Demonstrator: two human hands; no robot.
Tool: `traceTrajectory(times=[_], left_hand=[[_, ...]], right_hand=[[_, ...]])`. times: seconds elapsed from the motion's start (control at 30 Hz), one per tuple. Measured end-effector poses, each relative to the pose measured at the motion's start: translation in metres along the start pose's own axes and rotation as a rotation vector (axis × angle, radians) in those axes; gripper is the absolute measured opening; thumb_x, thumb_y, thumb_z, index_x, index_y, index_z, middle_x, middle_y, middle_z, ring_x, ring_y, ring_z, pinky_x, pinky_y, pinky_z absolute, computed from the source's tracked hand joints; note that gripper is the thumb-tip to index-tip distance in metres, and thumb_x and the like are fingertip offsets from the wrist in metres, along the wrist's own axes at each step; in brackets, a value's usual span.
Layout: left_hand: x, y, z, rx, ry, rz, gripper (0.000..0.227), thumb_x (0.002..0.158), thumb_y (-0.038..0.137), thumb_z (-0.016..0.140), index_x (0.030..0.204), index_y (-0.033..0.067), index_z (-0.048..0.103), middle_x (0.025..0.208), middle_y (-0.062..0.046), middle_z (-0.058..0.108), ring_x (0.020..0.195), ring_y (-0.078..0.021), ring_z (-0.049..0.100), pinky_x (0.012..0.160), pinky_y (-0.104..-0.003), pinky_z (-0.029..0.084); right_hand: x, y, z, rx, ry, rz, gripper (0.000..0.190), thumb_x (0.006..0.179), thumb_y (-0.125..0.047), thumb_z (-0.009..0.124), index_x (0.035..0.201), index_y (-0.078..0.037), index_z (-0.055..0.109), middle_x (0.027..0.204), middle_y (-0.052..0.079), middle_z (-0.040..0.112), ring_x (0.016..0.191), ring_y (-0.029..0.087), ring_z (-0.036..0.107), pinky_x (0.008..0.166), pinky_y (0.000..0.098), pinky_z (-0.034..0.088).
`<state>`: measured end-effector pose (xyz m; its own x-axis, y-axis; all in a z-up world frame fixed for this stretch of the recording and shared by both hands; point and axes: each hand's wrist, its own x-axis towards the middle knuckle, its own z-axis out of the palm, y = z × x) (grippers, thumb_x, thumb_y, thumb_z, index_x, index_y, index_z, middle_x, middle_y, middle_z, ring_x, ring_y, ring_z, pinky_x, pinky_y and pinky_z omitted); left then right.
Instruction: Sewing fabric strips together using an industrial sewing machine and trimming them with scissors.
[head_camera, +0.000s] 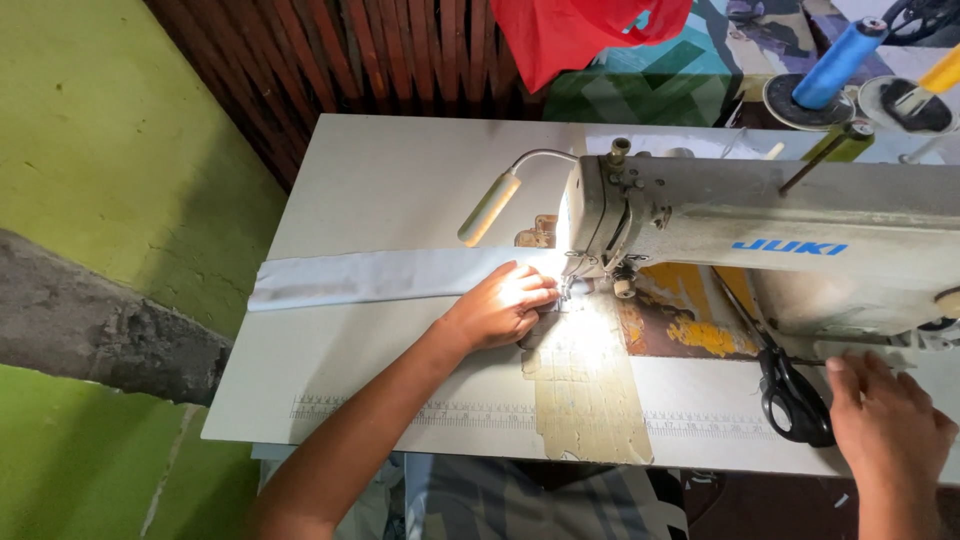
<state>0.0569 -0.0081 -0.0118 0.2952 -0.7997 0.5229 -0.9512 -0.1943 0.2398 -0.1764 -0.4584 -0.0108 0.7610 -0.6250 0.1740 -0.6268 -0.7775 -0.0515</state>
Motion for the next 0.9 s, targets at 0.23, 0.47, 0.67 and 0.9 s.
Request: traceTrajectory(times=[0.23,0.47,0.67,0.9], left_hand=[[-0.001,-0.005,0.004,0.019,-0.034,-0.052,0.037,0.088,0.007,0.049,0.116,0.0094,0.073,0.125,0.000,0.070,0.102,-0.0225,0.057,0.088,-0.037,0.039],[0.020,-0.030,0.018,-0.005,-0.029,-0.261,0.023,0.083,0.009,0.050,0.098,0.0103,0.066,0.103,-0.003,0.064,0.093,-0.0259,0.056,0.079,-0.041,0.046],[0.051,-0.067,0.069,0.212,0.105,-0.658,0.020,0.080,0.015,0.059,0.093,0.0017,0.065,0.088,-0.015,0.061,0.077,-0.0364,0.060,0.059,-0.050,0.048],[0.067,-0.041,0.034,-0.069,-0.148,-0.991,0.030,0.086,0.018,0.051,0.110,0.0029,0.061,0.087,-0.011,0.069,0.076,-0.0326,0.069,0.061,-0.042,0.052]], right_hand=[[-0.011,0.017,-0.012,-0.162,0.670,-0.464,0.038,0.115,-0.032,0.074,0.141,-0.007,0.083,0.148,0.013,0.080,0.124,0.033,0.072,0.109,0.0394,0.060],[-0.042,-0.003,-0.015,0.050,0.565,-0.473,0.045,0.109,-0.027,0.073,0.145,-0.001,0.078,0.141,0.020,0.077,0.127,0.035,0.073,0.107,0.0440,0.059],[-0.052,-0.046,-0.042,0.033,-0.269,0.037,0.056,0.096,-0.037,0.061,0.151,-0.034,0.058,0.146,-0.005,0.062,0.122,0.022,0.067,0.100,0.0409,0.054],[-0.027,-0.078,-0.074,-0.199,-0.668,0.208,0.064,0.096,-0.055,0.056,0.155,-0.032,0.048,0.146,-0.010,0.068,0.126,0.021,0.072,0.109,0.0359,0.052]])
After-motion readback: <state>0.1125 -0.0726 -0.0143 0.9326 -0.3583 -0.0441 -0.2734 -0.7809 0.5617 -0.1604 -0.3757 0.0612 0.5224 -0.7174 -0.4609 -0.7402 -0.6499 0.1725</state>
